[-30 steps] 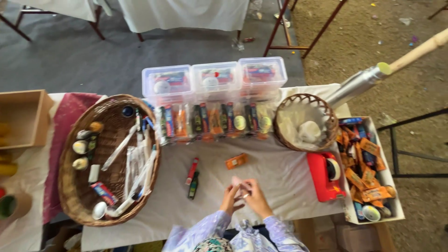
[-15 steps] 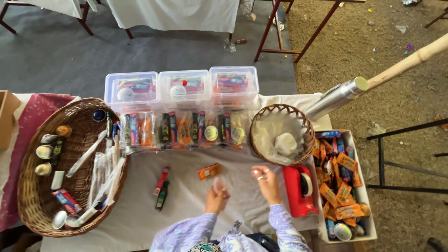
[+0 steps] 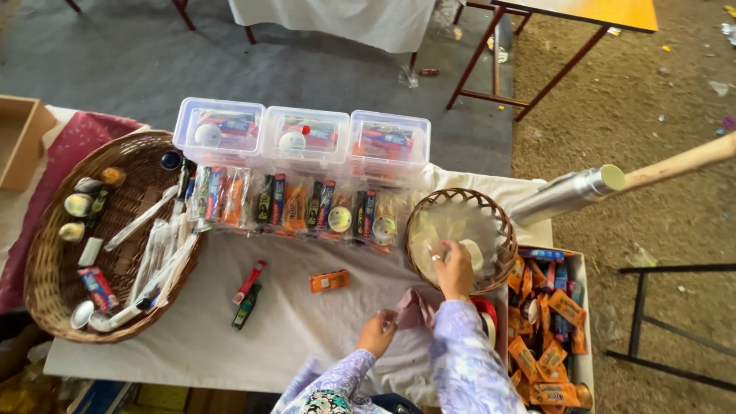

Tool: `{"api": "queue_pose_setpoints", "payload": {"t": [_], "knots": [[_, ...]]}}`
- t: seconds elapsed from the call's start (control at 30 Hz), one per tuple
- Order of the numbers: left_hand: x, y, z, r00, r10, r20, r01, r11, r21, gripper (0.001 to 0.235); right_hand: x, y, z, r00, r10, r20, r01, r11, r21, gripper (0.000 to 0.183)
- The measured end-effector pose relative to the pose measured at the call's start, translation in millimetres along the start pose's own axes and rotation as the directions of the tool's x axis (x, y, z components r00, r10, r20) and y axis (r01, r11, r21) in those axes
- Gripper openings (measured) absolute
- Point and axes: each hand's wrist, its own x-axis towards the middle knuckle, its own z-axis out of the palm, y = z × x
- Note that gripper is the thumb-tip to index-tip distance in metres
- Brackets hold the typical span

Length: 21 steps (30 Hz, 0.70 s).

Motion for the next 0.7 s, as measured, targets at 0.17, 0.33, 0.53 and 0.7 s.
{"api": "queue_pose_setpoints", "payload": {"t": [0.17,0.33,0.53,0.7], "knots": [[28,64,-17,0.984,0.084,-0.154,-0.106,0.984,-0.143,0.026,22,49,61,0.992,-0.118,-0.047,0.114,0.991,-0.077,0.028],[101,110,-2,0.944,0.194,-0.269,-0.26,0.935,-0.24,0.023,6,117,87,0.952,0.297,0.071,-0.298,0.852,0.431,0.013],[177,120,33,0.815,0.344,-0.467,-0.318,0.938,0.135,0.045,-7,106,79,0.948,0.311,0.074,-0.265,0.636,0.725,0.022],[203,130,33,0.885,-0.025,-0.465,0.188,0.932,0.309,0.02,-16,141,105,0.979,0.195,0.056,-0.169,0.632,0.757,0.034]]}}
